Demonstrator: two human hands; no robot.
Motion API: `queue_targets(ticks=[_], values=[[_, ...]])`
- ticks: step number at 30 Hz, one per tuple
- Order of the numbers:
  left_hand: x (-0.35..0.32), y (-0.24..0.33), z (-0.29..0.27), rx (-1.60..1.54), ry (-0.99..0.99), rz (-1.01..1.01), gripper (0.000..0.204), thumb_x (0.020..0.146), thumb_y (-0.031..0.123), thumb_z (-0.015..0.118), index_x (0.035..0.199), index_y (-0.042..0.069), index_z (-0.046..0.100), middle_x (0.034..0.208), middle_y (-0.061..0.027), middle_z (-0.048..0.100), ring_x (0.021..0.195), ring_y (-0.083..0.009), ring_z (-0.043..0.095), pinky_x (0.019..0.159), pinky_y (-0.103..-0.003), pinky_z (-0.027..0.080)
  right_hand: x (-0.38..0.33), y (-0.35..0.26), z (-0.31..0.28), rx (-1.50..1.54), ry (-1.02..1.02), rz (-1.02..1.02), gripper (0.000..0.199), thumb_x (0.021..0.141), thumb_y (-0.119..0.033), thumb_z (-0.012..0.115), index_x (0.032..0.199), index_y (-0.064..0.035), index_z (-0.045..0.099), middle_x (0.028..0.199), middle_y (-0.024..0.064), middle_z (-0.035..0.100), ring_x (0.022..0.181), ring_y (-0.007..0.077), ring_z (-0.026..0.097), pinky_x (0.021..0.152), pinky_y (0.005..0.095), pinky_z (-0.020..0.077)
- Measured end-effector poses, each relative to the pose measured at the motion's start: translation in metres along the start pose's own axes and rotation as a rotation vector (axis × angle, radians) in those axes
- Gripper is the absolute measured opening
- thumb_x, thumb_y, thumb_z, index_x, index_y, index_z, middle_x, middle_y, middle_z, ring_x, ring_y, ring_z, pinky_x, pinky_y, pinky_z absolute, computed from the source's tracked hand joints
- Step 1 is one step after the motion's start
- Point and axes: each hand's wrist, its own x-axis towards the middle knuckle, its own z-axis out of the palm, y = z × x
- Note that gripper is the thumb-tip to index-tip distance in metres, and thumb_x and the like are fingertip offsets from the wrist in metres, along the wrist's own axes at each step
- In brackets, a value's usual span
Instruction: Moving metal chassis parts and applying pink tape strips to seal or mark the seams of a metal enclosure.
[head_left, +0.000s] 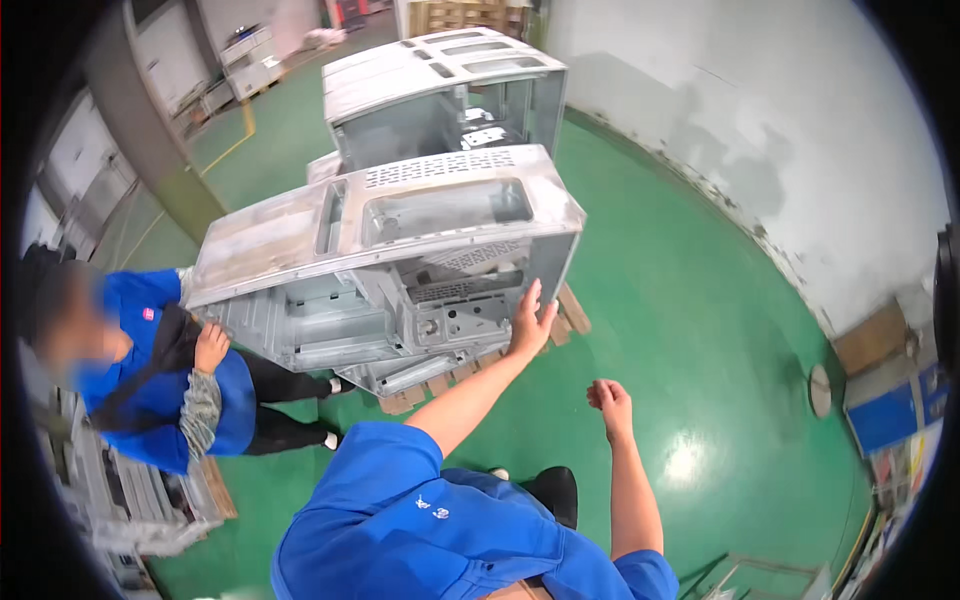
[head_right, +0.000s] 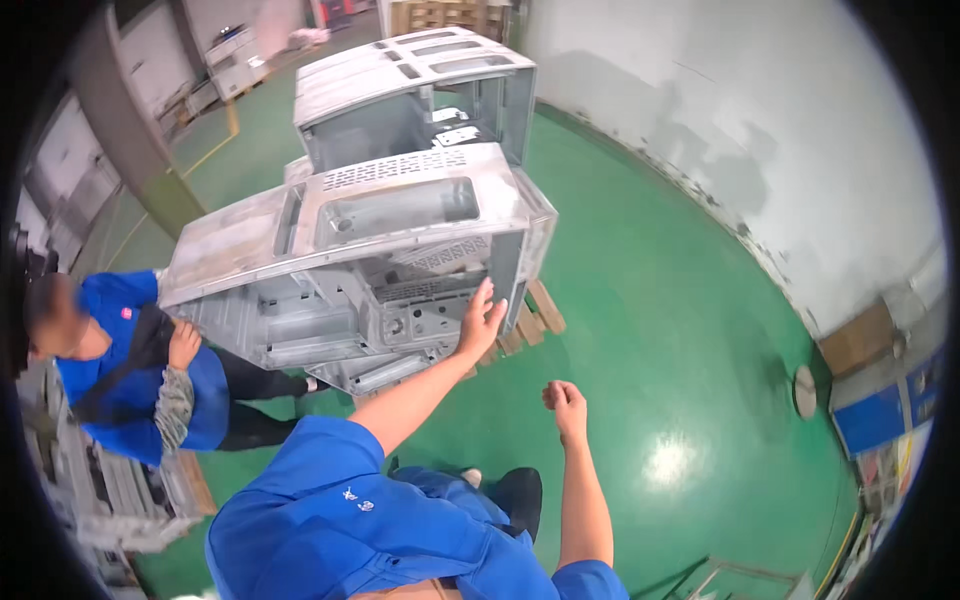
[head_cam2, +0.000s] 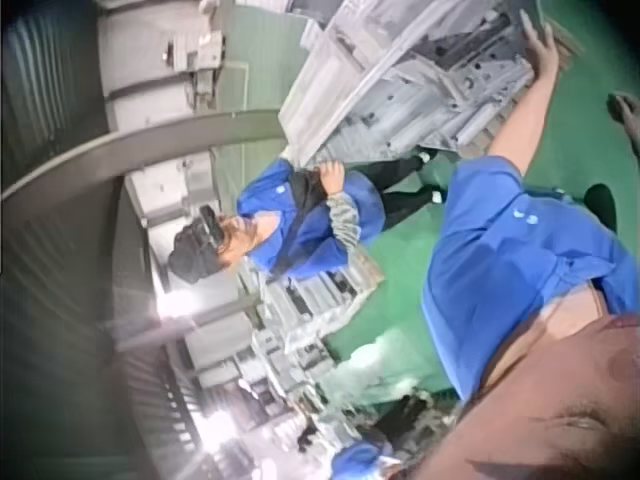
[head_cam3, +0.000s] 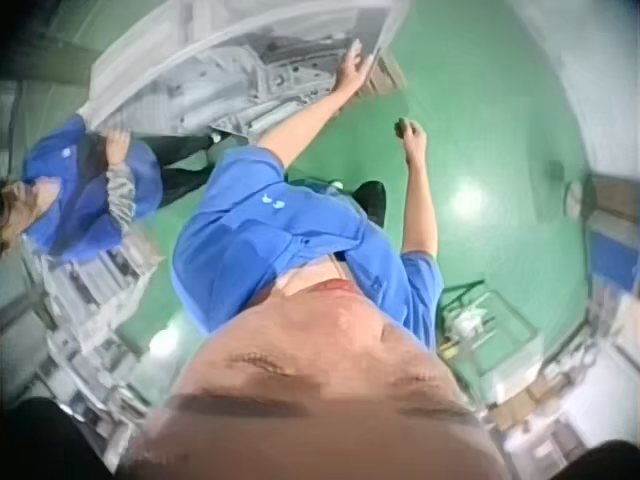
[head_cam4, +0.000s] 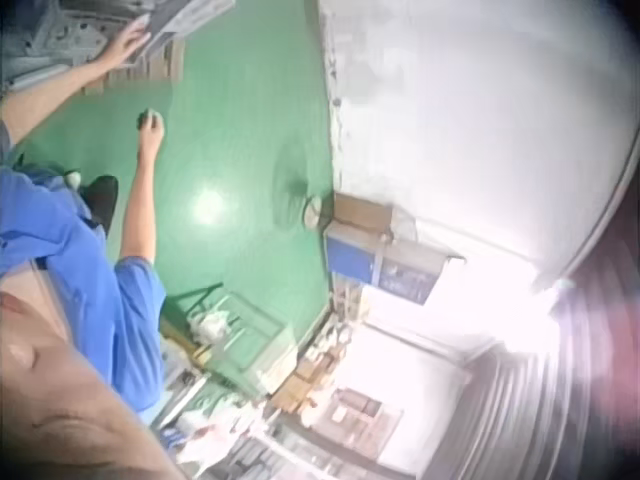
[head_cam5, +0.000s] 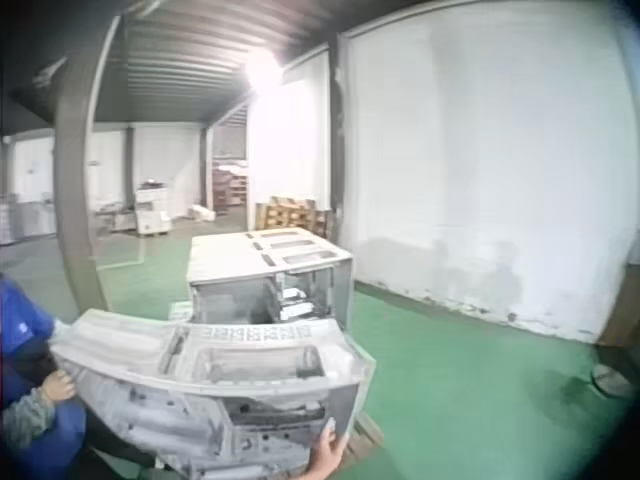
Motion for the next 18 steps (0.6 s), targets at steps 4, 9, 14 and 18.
queue_targets(ticks=[4,9,14,18], values=[[0.026,0.003,0.026,0.055,0.021,0.045,0.045,0.080,0.018,0.059,0.119,0.001,0.041,0.111,-0.0175,0.052,0.104,-0.0257,0.051,0.084,-0.033,0.043,0.146,-0.020,0.000,0.088,-0.153,-0.108,0.025,0.087,-0.024,0.047,0.096,-0.0020,0.055,0.086,0.0066,0.060,0.077,0.0146,0.057,0.070,0.0268,0.0453],[0.042,0.007,0.047,0.287,0.209,-0.053,0.020,0.077,0.014,0.061,0.089,-0.001,0.054,0.083,-0.0133,0.056,0.074,-0.0305,0.056,0.064,-0.035,0.044,0.296,-0.067,0.068,0.218,-0.428,-0.087,0.035,0.089,-0.030,0.042,0.103,0.0000,0.052,0.101,0.0093,0.056,0.095,0.0169,0.052,0.085,0.0287,0.0388],[0.026,0.004,0.089,0.299,0.566,-0.001,0.018,0.075,0.014,0.061,0.085,0.001,0.054,0.087,-0.0114,0.056,0.079,-0.0304,0.055,0.067,-0.035,0.046,0.429,-0.008,0.125,0.149,-0.759,0.115,0.038,0.089,-0.027,0.037,0.113,0.0010,0.047,0.114,0.0137,0.049,0.100,0.0219,0.050,0.088,0.0346,0.0390],[0.027,0.012,0.111,0.241,0.762,-0.080,0.013,0.076,0.010,0.057,0.085,0.002,0.054,0.077,-0.0127,0.051,0.070,-0.0310,0.052,0.060,-0.037,0.043,0.453,0.004,0.161,0.027,-0.932,0.207,0.039,0.088,-0.028,0.039,0.113,0.0006,0.047,0.115,0.0129,0.049,0.102,0.0216,0.049,0.089,0.0342,0.0376]])
